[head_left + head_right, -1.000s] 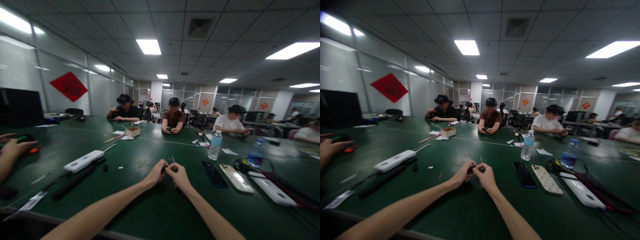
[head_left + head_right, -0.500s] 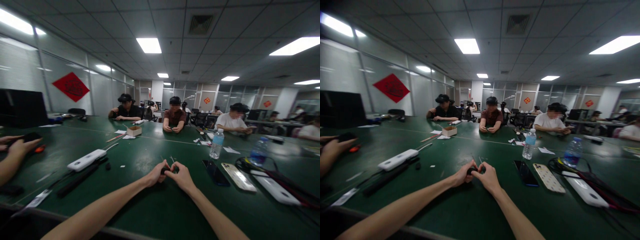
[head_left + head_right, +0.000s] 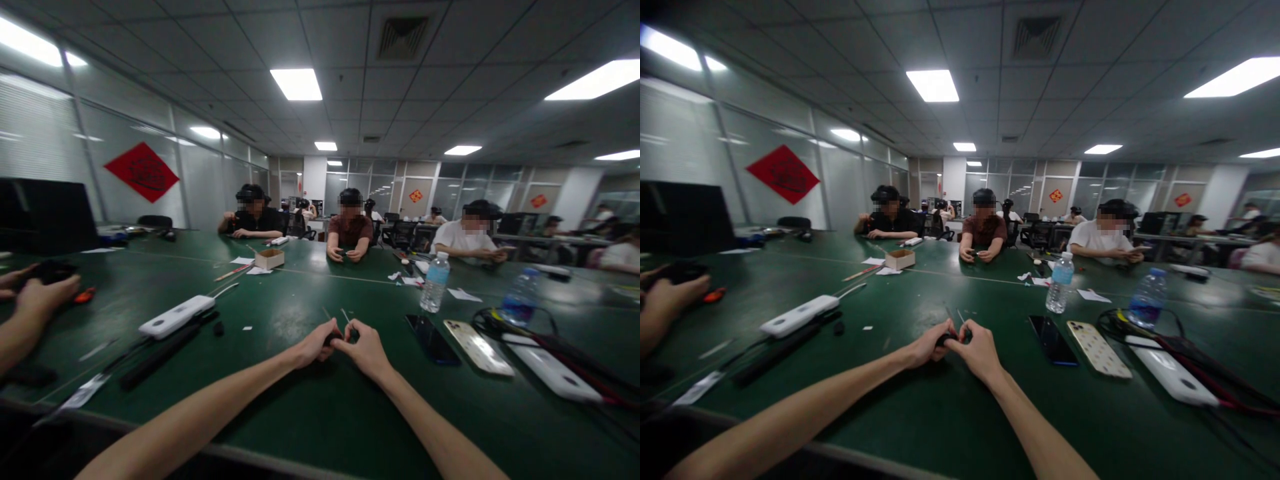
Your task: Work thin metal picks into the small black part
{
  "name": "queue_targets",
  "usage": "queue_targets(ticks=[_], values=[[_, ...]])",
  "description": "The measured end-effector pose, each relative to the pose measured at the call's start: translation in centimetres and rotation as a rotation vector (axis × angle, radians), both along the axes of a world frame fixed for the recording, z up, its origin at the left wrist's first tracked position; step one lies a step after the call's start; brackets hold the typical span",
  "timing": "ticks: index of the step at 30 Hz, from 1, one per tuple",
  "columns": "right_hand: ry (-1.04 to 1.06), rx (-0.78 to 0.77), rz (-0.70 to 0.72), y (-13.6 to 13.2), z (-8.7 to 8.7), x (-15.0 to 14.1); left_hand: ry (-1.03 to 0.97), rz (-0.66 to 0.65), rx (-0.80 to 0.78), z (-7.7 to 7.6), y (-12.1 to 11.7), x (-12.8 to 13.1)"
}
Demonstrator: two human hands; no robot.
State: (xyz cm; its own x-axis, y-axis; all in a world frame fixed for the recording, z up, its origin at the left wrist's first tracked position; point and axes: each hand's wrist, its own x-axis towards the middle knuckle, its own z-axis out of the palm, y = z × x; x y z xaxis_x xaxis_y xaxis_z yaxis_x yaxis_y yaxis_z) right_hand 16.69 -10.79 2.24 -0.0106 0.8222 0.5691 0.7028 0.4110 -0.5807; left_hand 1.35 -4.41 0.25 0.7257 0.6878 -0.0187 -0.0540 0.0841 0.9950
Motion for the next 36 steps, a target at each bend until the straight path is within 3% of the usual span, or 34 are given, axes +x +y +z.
queue_targets(ticks=[7, 13, 20, 36], values=[[-0.09, 0.001, -0.037, 0.5, -0.1, 0.7, -0.135, -0.028, -0.152, -0.3, 1.4, 0.1], [-0.288, 0.0, 0.004, -0.1, 0.3, 1.6, -0.224, -0.018, -0.203, -0.3, 2.7, -1.0], [-0.49, -0.049, 0.033, -0.6, 1.3, 1.9, -0.24, -0.014, -0.18, -0.5, 3.5, -1.5], [-0.7, -0.098, -0.143, -1.4, 1.8, 0.9, -0.135, 0.046, -0.07, -1.0, 3.8, -1.3]])
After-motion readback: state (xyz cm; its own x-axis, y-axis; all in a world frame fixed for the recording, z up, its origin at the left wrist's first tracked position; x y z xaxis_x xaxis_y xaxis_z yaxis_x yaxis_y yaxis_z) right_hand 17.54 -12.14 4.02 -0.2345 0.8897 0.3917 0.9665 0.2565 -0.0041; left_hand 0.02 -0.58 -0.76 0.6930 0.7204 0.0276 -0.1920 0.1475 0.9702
